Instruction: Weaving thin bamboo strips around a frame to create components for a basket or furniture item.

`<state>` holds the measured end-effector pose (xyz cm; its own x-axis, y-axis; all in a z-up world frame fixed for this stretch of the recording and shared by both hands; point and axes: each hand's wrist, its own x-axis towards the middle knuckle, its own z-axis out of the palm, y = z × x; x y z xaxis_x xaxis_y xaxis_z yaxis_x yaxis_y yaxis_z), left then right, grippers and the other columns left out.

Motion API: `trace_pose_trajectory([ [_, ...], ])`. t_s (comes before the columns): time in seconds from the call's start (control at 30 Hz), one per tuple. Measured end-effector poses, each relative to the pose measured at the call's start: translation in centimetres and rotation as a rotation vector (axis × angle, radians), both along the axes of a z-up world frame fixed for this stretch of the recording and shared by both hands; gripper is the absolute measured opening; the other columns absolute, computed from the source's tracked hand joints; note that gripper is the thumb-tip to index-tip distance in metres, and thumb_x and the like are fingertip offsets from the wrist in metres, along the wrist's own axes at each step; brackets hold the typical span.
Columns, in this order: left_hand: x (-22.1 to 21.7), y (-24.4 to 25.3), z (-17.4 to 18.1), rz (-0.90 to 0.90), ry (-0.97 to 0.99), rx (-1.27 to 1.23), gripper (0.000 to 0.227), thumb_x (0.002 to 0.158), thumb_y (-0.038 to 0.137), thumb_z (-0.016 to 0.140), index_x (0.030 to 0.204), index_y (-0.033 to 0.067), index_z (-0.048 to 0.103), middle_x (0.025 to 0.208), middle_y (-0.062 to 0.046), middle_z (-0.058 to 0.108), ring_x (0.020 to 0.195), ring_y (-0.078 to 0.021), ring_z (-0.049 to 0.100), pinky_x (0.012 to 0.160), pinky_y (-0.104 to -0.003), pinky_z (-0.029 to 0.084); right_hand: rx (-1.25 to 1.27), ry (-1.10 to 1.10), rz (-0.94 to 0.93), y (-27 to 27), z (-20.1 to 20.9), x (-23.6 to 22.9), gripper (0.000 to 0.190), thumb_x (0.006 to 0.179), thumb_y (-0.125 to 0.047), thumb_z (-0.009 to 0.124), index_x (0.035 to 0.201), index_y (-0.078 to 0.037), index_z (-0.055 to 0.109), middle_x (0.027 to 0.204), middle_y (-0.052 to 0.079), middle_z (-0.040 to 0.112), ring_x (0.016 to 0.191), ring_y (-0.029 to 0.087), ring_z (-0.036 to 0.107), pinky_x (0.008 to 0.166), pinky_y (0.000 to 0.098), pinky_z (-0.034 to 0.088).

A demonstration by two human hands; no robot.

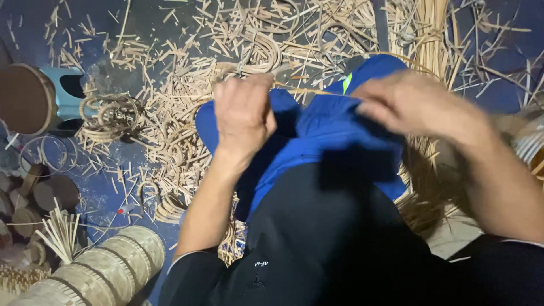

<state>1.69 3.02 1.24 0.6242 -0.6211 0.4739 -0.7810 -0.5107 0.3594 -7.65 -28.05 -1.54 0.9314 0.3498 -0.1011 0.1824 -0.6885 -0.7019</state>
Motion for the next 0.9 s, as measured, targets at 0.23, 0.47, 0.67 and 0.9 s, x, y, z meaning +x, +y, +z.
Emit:
trace_pose_trajectory([
  [0.23,1.9,-2.0,3.3,-0.019,-0.164,-0.02,0.041,0.083,-0.005,0.07,0.122,0.0035,0.065,0.116,-0.009,0.068,0.098,-0.0285,0.059,0.088,-0.042,0.043,-0.501,-0.754,-0.397,-3.1,2.9,2.7,0.004,0.104,-0.008,0.07,0.105,-0.005,0.072,0.093,0.012,0.07,0.103,0.032,0.067,0.104,0.0532,0.039],
  [0.47,1.5,-3.2,3.2,-0.068,0.115,-0.147,0.023,0.089,-0.004,0.068,0.109,0.0057,0.071,0.097,-0.01,0.072,0.089,-0.0296,0.063,0.084,-0.041,0.048,-0.381,-0.669,-0.57,-2.4,-6.2,3.1,0.047,0.105,-0.004,0.06,0.146,0.01,0.045,0.154,0.028,0.046,0.156,0.046,0.028,0.124,0.07,0.005],
  [0.67,1.3,-3.3,1.7,-0.098,0.496,-0.035,0.016,0.087,0.001,0.066,0.1,0.0041,0.075,0.08,-0.013,0.071,0.073,-0.0299,0.065,0.072,-0.042,0.052,-0.129,-0.213,-0.189,-1.0,-1.8,1.4,0.084,0.084,-0.025,0.073,0.152,0.007,0.035,0.159,0.038,0.025,0.151,0.054,0.013,0.116,0.0678,0.009],
  [0.9,0.3,-4.2,4.4,-0.17,0.851,0.017,0.014,0.089,0.007,0.062,0.099,0.005,0.073,0.079,-0.01,0.073,0.069,-0.026,0.071,0.066,-0.039,0.055,0.198,-0.233,0.097,2.8,3.7,3.2,0.049,0.09,-0.037,0.072,0.127,-0.006,0.064,0.122,0.018,0.067,0.115,0.032,0.062,0.097,0.0431,0.048],
])
